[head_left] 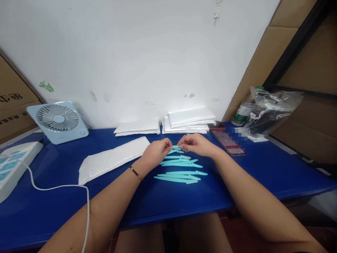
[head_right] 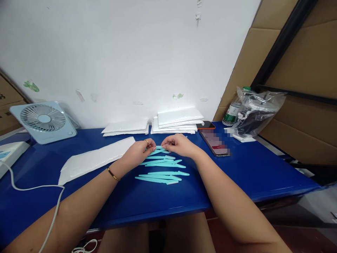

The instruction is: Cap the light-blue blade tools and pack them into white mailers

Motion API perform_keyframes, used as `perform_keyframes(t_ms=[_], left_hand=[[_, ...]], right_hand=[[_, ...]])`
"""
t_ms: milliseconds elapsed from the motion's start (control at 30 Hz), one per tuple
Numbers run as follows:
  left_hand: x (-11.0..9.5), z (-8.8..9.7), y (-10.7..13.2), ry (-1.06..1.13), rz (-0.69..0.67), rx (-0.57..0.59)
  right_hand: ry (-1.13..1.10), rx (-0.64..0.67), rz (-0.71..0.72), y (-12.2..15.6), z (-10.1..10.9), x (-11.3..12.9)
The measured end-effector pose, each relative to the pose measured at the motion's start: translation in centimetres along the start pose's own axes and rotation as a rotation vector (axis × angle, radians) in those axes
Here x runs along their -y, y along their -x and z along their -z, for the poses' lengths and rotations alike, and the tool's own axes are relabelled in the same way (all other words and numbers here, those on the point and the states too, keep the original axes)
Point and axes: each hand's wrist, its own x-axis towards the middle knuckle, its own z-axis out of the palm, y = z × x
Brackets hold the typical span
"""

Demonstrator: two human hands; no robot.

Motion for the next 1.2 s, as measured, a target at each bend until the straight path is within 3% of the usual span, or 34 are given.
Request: perform_keyframes(t_ms=[100, 233, 300, 467, 867, 967, 1100, 1200], left_hand=[[-0.4, 0.3, 0.1, -0.091, -0.030, -0.072], [-0.7, 0.3, 0.5, -0.121, -0.141, 0.191], [-0.9, 0.0, 0.6, -0.139, -0.150, 0.277], [-1.3, -0.3, 0.9, -0.175, -0.074, 0.276], [-1.3, -0.8, 1.3, -0.034, -0.051, 0.278], [-1.1, -1.0, 1.3, -0.028, -0.009, 0.286], [-0.9, -0.7, 1.0, 0.044, 0.053, 0.248], [-0.3, 0.0, 0.6, 0.122, 0.105, 0.146]], right_hand=[[0.138, -0.126, -0.031, 0.2, 1.4, -1.1], [0.431, -0.295, -0.134, 0.6, 3.8, -3.9], [0.534, -0.297, -0.213, 0.6, 4.4, -5.2], [0.654, -0.227, -0.253, 0.1, 4.0, -7.3], [0.702, -0.187, -0.339, -0.3, 3.2, -6.4], [0.558, -0.212, -0.313, -0.2, 3.2, -6.1], [-0.045, -0.304, -0.254, 0.2, 3.2, -4.5], [-0.395, -0.269, -0.176, 0.5, 3.1, -2.7]])
